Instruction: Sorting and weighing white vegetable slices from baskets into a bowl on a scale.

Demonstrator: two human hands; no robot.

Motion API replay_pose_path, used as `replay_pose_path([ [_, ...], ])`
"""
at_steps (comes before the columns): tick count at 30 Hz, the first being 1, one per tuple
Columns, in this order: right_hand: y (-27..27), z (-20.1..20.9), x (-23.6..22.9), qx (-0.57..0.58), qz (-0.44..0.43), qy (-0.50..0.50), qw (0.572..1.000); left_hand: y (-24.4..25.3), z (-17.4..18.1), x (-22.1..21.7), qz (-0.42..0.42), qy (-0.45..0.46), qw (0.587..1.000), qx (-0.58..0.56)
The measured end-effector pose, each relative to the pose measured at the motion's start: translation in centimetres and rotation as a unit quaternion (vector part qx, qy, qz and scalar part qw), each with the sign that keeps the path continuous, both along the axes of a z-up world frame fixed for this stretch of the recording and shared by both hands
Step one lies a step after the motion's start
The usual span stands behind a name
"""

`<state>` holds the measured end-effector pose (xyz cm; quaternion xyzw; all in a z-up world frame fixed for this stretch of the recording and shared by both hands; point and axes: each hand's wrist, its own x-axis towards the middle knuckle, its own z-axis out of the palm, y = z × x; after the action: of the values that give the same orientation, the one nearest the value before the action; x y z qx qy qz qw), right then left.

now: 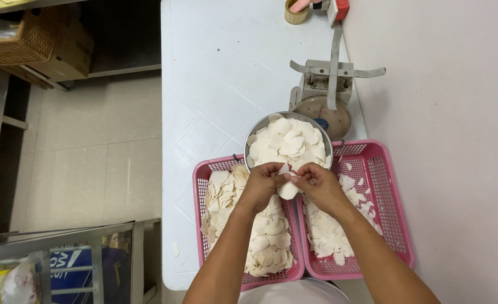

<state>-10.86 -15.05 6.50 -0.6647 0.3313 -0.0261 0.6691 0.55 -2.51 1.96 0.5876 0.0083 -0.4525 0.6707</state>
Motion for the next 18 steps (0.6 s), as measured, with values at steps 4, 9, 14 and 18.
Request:
replay_pose_path([
  [4,-0.3,2.4,-1.7,-0.023,0.008,0.030,0.999,-0.3,2.2,-1.5,-0.057,-0.003,0.998,0.013],
  [9,-1.2,0.7,-5.7,-0.068,0.024,0.020,0.997,-0.7,0.2,-4.2,-0.119,0.003,0.993,0.028],
  [14,-2.3,-0.9,-9.1,-0.068,-0.033,0.053,0.996,-1.2,1.7,-5.4,-0.204,-0.004,0.979,0.012],
  [18,-2.6,-0.7,-10.2,-0.197,0.016,0.124,0.972,-1.5,0.3,-5.7,-0.216,-0.037,0.976,0.008],
])
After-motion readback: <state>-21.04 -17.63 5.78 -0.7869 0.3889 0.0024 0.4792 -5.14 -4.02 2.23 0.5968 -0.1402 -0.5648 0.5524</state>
